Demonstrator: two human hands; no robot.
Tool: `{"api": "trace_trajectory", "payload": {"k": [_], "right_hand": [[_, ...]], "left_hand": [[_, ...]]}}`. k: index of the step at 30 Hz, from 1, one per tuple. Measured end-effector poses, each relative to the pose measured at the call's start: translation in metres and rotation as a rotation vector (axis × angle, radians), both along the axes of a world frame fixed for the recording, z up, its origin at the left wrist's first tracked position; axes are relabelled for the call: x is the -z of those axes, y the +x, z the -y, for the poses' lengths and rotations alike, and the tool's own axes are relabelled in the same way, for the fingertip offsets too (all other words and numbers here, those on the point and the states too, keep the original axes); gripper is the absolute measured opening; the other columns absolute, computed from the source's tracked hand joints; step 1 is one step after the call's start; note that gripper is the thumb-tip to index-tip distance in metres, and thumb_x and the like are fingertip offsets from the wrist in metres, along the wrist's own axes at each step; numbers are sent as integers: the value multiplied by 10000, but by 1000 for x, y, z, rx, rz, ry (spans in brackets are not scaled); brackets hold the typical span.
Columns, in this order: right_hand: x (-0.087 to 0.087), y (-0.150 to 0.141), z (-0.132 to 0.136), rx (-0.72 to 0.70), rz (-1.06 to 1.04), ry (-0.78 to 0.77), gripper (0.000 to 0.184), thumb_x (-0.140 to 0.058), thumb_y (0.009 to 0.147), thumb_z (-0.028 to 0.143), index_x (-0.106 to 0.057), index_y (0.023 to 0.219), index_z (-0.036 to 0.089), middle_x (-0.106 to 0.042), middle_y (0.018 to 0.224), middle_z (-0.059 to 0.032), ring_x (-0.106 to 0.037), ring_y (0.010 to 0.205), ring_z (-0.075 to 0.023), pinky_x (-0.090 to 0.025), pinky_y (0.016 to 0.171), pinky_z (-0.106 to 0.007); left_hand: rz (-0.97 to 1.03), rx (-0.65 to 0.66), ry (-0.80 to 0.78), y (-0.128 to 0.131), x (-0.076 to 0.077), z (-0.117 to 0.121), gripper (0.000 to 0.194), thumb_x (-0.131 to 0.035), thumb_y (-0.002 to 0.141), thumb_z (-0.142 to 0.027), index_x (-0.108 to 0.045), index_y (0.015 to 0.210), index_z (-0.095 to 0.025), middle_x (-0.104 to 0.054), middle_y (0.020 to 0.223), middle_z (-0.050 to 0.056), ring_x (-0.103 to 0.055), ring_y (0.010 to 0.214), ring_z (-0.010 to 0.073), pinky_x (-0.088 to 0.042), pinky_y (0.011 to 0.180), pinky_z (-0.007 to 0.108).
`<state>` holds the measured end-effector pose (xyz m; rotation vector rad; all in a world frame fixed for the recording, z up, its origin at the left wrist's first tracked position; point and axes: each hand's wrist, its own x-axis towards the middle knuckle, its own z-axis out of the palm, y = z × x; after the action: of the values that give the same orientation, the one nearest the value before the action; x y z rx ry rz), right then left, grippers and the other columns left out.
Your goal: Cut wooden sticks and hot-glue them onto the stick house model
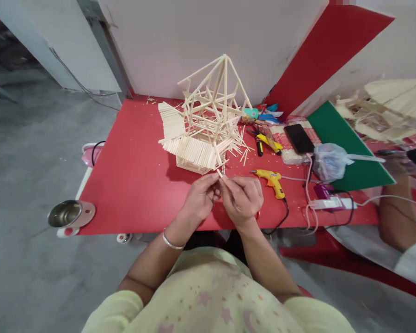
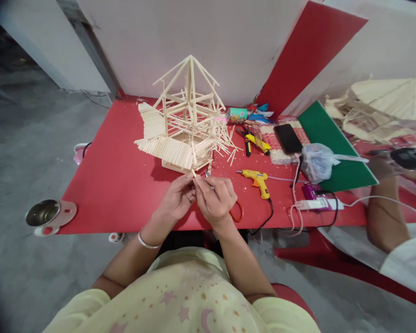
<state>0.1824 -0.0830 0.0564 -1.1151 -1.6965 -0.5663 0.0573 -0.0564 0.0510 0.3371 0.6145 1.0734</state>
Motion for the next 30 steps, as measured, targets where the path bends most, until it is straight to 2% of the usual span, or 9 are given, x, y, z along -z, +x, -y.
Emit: {"api": "trace_trajectory", "payload": {"k": [2, 4, 7, 11, 14, 17, 22, 26, 30], "right_hand": [[-2, 0, 1, 4, -1, 25, 277, -813, 823, 130, -735, 1076, 213, -703, 879, -27, -666, 815, -146, -545, 783, -298], [-3, 0, 1, 11, -13, 39, 280, -819, 818, 131, -730, 1070, 212, -696, 877, -25, -665, 805, -145, -543, 771, -298], [-3, -1, 0, 33, -16, 52, 248, -814, 824, 137, -730, 1044, 216, -693, 869, -22, -663, 800, -144, -537, 771, -300], [1, -5, -8, 62, 30, 45, 197, -797, 851, 177, -743, 1034, 230, -706, 872, -22, -662, 820, -143, -528, 800, -302], [5, -8, -14, 77, 52, 43, 201, -789, 861, 199, -749, 1054, 237, -709, 878, -29, -653, 832, -153, -519, 810, -315], [9, -8, -19, 98, 61, 15, 183, -772, 876, 216, -754, 1055, 251, -708, 877, -37, -641, 825, -167, -511, 795, -332], [12, -8, -21, 109, 65, -44, 159, -745, 902, 237, -767, 1056, 271, -713, 895, -44, -644, 850, -179, -513, 805, -345], [9, -9, -21, 138, 89, -38, 136, -757, 898, 245, -767, 1033, 264, -721, 891, -38, -649, 835, -173, -516, 807, -338], [8, -10, -22, 86, 62, -1, 201, -792, 860, 189, -754, 1049, 247, -725, 886, -38, -636, 833, -175, -518, 803, -329]], "left_hand": [[-108, 15, 121, -2, 8, 4, 313, -852, 740, -401, -669, 762, -148, -562, 544, -39, -468, 456, 46, -345, 464, 166], [-284, 117, 240, -6, 16, 10, 341, -810, 781, -457, -668, 726, -152, -528, 464, -41, -421, 388, 53, -299, 422, 179], [-476, 267, 343, -11, 18, 14, 297, -798, 784, -414, -680, 723, -147, -573, 473, -19, -440, 368, 63, -297, 403, 185], [-242, 66, 177, -19, 3, 1, 255, -789, 771, -364, -705, 861, -141, -576, 580, -43, -398, 394, 28, -240, 380, 164], [-25, 130, -14, -22, -9, -13, 279, -791, 722, -355, -680, 843, -129, -599, 654, -24, -454, 432, 38, -229, 367, 158], [41, 178, -133, -19, -14, -23, 289, -803, 703, -350, -639, 806, -134, -580, 619, -35, -454, 408, 40, -210, 351, 152], [51, 122, -158, -10, -17, -31, 287, -820, 705, -279, -564, 717, -149, -534, 554, -68, -398, 368, 14, -193, 349, 136], [37, 137, -155, -9, -20, -36, 270, -799, 710, -243, -551, 669, -146, -528, 523, -61, -379, 359, 14, -185, 348, 141], [24, 136, -158, -10, -21, -38, 256, -793, 699, -215, -552, 654, -143, -535, 516, -55, -381, 361, 14, -188, 354, 138]]}}
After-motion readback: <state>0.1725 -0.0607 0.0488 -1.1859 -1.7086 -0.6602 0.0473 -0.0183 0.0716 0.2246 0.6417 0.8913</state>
